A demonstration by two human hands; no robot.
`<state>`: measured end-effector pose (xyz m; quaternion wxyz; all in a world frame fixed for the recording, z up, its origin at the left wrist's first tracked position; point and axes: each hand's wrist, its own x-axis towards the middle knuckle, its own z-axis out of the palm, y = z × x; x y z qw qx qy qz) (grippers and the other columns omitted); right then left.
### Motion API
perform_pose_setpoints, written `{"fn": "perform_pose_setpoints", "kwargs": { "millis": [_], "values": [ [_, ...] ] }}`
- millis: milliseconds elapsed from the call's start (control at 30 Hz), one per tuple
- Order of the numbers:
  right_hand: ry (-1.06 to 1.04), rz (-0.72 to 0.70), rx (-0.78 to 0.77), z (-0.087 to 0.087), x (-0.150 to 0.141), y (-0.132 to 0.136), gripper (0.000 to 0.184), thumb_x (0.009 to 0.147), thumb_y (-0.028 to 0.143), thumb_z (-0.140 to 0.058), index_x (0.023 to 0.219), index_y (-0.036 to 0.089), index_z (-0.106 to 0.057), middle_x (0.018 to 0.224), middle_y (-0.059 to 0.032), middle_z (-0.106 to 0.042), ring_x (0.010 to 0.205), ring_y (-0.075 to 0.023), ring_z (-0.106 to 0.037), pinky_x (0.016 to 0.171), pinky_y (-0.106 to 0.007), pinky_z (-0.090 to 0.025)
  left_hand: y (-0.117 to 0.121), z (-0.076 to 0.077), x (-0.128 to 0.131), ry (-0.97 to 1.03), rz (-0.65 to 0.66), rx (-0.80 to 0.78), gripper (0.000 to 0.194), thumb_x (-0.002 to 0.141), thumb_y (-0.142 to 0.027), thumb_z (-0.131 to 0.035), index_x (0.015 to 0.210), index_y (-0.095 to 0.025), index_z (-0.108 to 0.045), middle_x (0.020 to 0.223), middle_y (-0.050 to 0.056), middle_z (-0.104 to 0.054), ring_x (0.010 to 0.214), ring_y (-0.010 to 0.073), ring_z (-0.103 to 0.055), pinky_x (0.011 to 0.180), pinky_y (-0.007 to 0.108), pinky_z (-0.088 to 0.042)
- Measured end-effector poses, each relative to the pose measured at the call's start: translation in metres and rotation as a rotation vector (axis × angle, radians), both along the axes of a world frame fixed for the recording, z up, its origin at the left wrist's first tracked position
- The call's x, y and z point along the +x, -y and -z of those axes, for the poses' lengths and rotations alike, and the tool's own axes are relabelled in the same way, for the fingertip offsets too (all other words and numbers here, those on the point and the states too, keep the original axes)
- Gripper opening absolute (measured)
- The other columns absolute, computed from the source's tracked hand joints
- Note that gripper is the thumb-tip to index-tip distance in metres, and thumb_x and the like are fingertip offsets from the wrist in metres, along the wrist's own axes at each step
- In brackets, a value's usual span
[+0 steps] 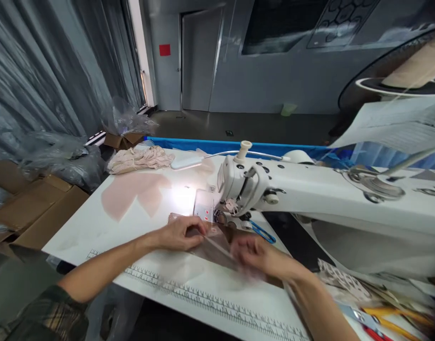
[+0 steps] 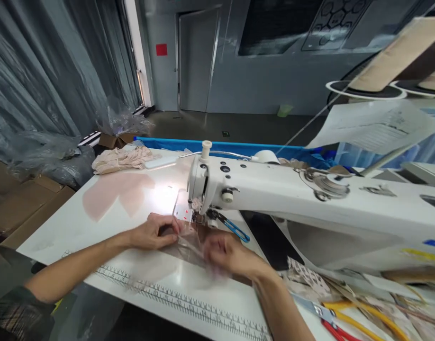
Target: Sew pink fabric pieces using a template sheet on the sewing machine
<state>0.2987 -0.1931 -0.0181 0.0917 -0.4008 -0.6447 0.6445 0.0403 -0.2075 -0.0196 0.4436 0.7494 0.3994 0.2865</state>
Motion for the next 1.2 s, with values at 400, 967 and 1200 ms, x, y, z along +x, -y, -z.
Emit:
{"fn": "perform_pose_setpoints", "kwargs": {
  "millis": [400,967,1200],
  "values": [
    [-0.136,-0.046,-0.120,0.010,-0.032,0.013,0.052,0.062,0.056,-0.081,0.090,0.018,-0.058,0.070,0.0034,-0.052,0.060,-0.0106,-0.050,0.058,-0.024,-0.043,0.018,0.003,0.018,0.032,-0.046,-0.355,0.028,0.080,-0.040,-0.068,0.084,-0.015,-0.059,0.061,-0.002,-0.060,0.048,0.0102,-0.057,0.045,0.019,-0.042],
    [-0.385,0.156,-0.018,0.007,-0.025,0.008,0.033,0.074,0.041,-0.077,0.081,0.022,-0.051,0.093,-0.0031,-0.064,0.085,-0.0184,-0.061,0.071,-0.027,-0.048,0.000,-0.011,-0.004,0.050,0.011,-0.288,0.030,0.082,-0.043,-0.068,0.090,-0.015,-0.073,0.067,0.000,-0.063,0.052,0.0078,-0.053,0.049,0.018,-0.038],
    [-0.251,-0.236,-0.376,0.011,-0.006,0.012,0.060,0.059,0.049,-0.086,0.104,0.016,-0.063,0.064,0.0026,-0.058,0.048,-0.0101,-0.056,0.045,-0.018,-0.042,0.002,-0.020,-0.015,0.080,0.442,-0.767,0.057,0.054,-0.063,-0.082,0.082,-0.015,-0.070,0.070,0.002,-0.067,0.059,0.0106,-0.059,0.052,0.020,-0.044]
  ]
}}
